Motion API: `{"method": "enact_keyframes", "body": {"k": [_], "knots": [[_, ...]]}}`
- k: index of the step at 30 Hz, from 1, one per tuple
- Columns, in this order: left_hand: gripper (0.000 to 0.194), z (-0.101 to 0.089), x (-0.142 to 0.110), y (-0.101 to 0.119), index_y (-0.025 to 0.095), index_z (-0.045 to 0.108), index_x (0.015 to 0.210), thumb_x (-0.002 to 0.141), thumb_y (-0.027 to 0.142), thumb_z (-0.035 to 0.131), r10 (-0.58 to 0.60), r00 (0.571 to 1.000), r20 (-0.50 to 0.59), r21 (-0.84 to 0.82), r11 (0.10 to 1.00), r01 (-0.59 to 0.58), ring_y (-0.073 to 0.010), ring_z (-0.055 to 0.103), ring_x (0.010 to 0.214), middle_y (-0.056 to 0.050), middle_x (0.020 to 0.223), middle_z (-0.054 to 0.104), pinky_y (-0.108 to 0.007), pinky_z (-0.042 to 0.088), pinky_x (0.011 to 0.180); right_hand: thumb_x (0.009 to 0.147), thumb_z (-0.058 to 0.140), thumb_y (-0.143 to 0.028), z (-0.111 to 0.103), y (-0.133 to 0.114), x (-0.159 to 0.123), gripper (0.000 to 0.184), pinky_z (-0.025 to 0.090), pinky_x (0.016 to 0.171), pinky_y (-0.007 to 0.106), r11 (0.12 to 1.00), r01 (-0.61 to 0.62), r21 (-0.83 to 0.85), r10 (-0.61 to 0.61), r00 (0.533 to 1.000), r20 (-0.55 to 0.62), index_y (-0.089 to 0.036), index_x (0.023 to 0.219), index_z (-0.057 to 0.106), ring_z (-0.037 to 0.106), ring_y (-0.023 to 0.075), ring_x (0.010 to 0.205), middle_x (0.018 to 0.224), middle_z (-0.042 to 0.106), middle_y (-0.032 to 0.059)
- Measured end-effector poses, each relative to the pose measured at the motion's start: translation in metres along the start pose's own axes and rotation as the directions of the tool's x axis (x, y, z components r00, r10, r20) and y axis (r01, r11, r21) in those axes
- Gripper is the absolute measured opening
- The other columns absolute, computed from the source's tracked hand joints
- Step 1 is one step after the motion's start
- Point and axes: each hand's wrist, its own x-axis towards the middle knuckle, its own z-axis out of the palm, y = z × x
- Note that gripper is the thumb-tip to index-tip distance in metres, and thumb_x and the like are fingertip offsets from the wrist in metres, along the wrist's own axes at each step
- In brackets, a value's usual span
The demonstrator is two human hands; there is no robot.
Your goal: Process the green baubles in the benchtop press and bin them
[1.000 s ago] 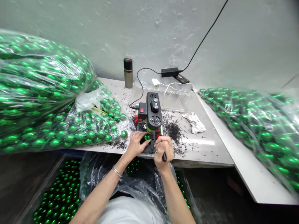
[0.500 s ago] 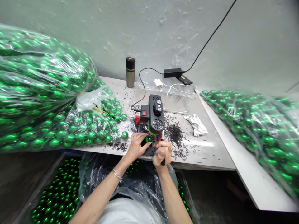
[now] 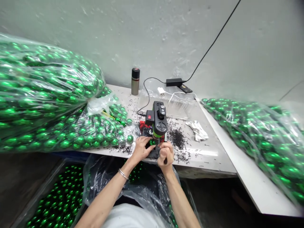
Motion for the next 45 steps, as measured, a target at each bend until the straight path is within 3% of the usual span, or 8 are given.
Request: {"method": "enact_keyframes", "body": {"k": [6,11,15,21,26,32,40,45], "knots": [[0.034,-0.013,-0.019,0.006,0.021,0.068,0.117,0.087,0.037,0.070,0.007,1.000,-0.001,0.016,1.000,-0.007,-0.0278,0.064,0.106,-0.011,0.110,0.072,-0.048,0.048,0.097,0.097,0.041,-0.015,-0.015,-0.028,0.056,0.031,0.041,0.061,0.028,0.961,-0.271,0.055,0.271,0.963,0.005,-0.021,0.067,0.046,0.053,0.0123,0.066,0.072,0.052,-0.0007],[0.050,-0.048,-0.035,0.007,0.019,0.061,0.128,0.088,0.048,0.066,0.108,0.994,0.004,0.193,0.975,-0.107,-0.0323,0.056,0.121,-0.016,0.125,0.065,-0.052,0.044,0.104,0.097,0.043,-0.016,-0.012,-0.033,0.060,0.033,0.040,0.059,0.028,0.960,-0.269,0.080,0.273,0.961,-0.038,-0.021,0.065,0.047,0.051,0.0122,0.063,0.068,0.051,-0.0012],[0.032,-0.080,-0.001,-0.011,0.019,0.066,0.119,0.099,0.029,0.043,0.074,0.997,-0.022,0.343,0.937,-0.062,-0.0285,0.061,0.113,-0.014,0.116,0.071,-0.054,0.035,0.111,0.097,0.043,-0.014,-0.008,-0.030,0.045,0.031,0.040,0.059,0.028,0.964,-0.255,0.074,0.259,0.964,-0.058,-0.021,0.067,0.050,0.052,0.0123,0.063,0.070,0.052,-0.0008],[0.030,-0.111,0.039,-0.034,0.020,0.072,0.091,0.096,0.024,0.043,0.035,0.990,0.135,0.501,0.860,-0.098,-0.0263,0.064,0.079,-0.008,0.071,0.071,-0.056,0.030,0.111,0.096,0.042,-0.013,-0.009,-0.028,0.043,0.031,0.042,0.061,0.030,0.979,-0.192,0.071,0.195,0.980,-0.039,-0.021,0.067,0.050,0.054,0.0144,0.067,0.069,0.053,0.0001],[0.026,-0.120,0.031,-0.036,0.021,0.067,0.112,0.089,0.028,0.060,-0.026,0.959,0.283,0.520,0.844,-0.130,-0.0272,0.067,0.088,-0.008,0.088,0.072,-0.046,0.038,0.102,0.096,0.042,-0.014,-0.005,-0.024,0.037,0.029,0.042,0.057,0.030,0.973,-0.220,0.069,0.226,0.971,-0.077,-0.021,0.068,0.050,0.054,0.0139,0.063,0.069,0.054,0.0002],[0.022,-0.108,0.030,-0.035,0.022,0.069,0.102,0.082,0.032,0.071,-0.108,0.936,0.335,0.584,0.803,-0.116,-0.0299,0.067,0.085,-0.008,0.080,0.072,-0.041,0.040,0.090,0.095,0.042,-0.014,-0.004,-0.022,0.033,0.029,0.043,0.056,0.030,0.972,-0.226,0.060,0.230,0.970,-0.076,-0.021,0.068,0.049,0.054,0.0136,0.063,0.070,0.054,0.0005],[0.022,-0.091,0.030,-0.029,0.018,0.065,0.104,0.088,0.032,0.060,-0.119,0.946,0.300,0.393,0.919,-0.010,-0.0293,0.068,0.088,-0.011,0.090,0.072,-0.040,0.047,0.085,0.095,0.042,-0.013,-0.005,-0.023,0.034,0.030,0.043,0.057,0.029,0.979,-0.194,0.057,0.198,0.977,-0.080,-0.021,0.067,0.049,0.054,0.0140,0.064,0.066,0.053,-0.0004],[0.036,-0.078,0.033,-0.018,0.018,0.063,0.110,0.084,0.044,0.063,-0.300,0.922,0.243,-0.161,0.925,0.343,-0.0229,0.069,0.083,-0.006,0.093,0.071,-0.036,0.055,0.076,0.096,0.042,-0.014,-0.007,-0.026,0.044,0.031,0.042,0.057,0.029,0.978,-0.195,0.069,0.199,0.979,-0.054,-0.022,0.066,0.046,0.053,0.0133,0.063,0.067,0.052,-0.0006]]}}
